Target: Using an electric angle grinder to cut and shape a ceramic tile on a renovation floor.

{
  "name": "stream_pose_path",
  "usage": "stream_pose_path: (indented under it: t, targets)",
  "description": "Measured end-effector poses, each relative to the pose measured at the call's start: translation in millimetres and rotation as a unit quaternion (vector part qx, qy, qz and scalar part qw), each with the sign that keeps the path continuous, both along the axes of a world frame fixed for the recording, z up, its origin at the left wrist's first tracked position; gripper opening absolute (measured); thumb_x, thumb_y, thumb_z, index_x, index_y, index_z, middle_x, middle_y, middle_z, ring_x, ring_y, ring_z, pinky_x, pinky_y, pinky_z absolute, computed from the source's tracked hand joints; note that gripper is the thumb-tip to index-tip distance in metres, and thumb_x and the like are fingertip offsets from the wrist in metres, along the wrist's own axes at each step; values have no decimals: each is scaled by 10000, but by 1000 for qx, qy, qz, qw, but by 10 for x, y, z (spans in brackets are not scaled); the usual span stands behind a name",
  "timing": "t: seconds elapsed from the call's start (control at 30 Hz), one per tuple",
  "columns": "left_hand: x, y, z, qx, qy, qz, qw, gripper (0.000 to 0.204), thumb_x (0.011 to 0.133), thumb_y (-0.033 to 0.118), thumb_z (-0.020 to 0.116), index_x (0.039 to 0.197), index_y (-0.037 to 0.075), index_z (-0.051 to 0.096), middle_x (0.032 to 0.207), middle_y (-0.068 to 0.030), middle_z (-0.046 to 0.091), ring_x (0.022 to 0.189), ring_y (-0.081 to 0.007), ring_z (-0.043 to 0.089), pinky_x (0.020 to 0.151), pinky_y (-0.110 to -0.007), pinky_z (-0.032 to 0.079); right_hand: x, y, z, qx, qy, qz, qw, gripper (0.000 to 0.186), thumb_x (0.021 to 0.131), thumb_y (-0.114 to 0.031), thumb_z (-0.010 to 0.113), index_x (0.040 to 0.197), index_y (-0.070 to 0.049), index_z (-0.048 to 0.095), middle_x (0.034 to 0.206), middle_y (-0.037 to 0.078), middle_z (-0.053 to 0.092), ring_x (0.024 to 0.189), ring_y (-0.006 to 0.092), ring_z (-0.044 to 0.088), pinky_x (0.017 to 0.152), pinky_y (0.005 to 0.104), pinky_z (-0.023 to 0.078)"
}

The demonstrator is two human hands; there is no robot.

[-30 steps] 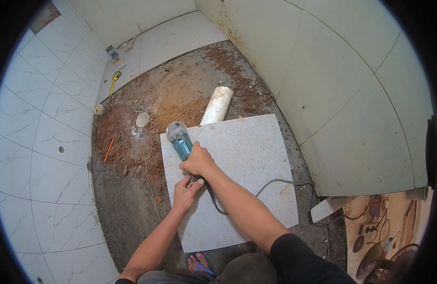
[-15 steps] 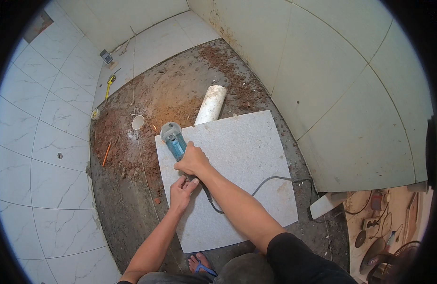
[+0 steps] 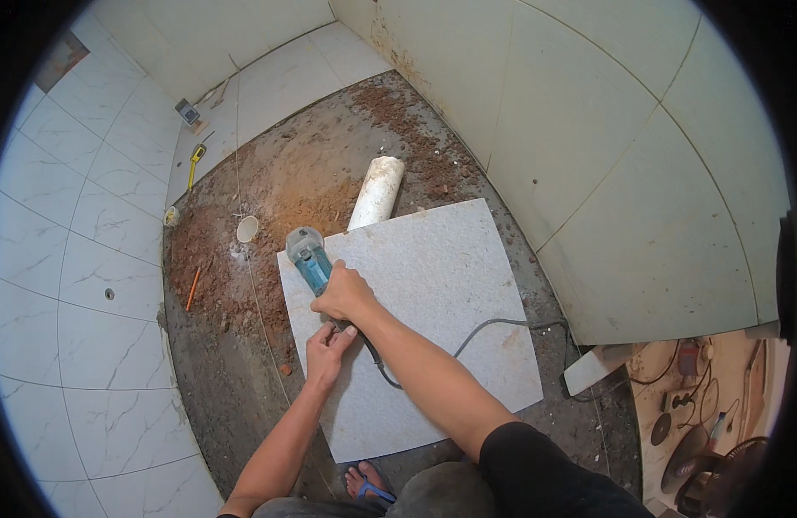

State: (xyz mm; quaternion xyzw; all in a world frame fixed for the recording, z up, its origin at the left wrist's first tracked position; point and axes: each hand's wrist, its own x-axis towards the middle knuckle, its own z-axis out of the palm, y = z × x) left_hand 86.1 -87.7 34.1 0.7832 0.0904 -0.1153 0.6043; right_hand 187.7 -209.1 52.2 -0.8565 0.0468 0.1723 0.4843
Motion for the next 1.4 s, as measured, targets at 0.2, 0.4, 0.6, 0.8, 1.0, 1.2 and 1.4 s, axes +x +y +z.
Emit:
stream_pose_path:
  t: [0.2,0.4,0.6,0.8,1.0,1.2,1.4]
  targets:
    - [7,21,-60,-14,2,2,1000,378,900,318,777,768,65,529,713,72,410,676,-53,342,602,-250,295,0,7,-12,5,2,-5,1000,742,623,-275,821,1176,121,526,1068,327,692,1028,448,699,908,451,576]
    - [-1,2,-4,7,5,-5,1000,384,900,330,775,772,65,528,718,69,420,680,-57,351,604,-251,297,-27,-16,21,12,2,-8,1000,732,625,-254,821,1179,124,528,1071,327,692,1034,445,699,911,447,574]
    - [4,49,-84,-3,4,-2,1000,390,899,333,776,764,62,529,717,66,425,681,-60,355,606,-254,300,-27,-24,31,25,4,-6,1000,742,629,-248,826,1189,134,524,1088,330,689,1045,444,698,918,446,571]
    - [6,29,-16,9,15,-9,1000,387,894,330,776,764,57,534,715,61,429,683,-62,360,615,-257,306,-25,-28,11,27,8,-9,1000,743,631,-249,824,1194,131,525,1097,328,690,1049,444,697,928,446,569]
    - [6,16,6,2,15,-4,1000,366,889,314,771,775,53,541,717,60,434,682,-63,361,615,-254,302,-18,-15,-4,24,13,-9,1000,748,629,-249,822,1198,134,523,1092,327,691,1046,442,698,928,444,568]
    - [9,-7,11,-9,10,1,1000,357,890,299,775,774,55,541,721,62,434,680,-58,361,615,-251,303,-8,-15,-32,28,9,-11,1000,751,626,-249,826,1197,134,524,1084,328,692,1037,443,700,917,443,569]
    - [1,-52,83,-12,18,2,1000,342,894,290,772,778,59,548,724,62,440,683,-57,365,619,-247,309,-3,-30,-32,23,14,-8,1000,769,625,-264,831,1207,133,523,1089,328,690,1044,443,698,922,442,568]
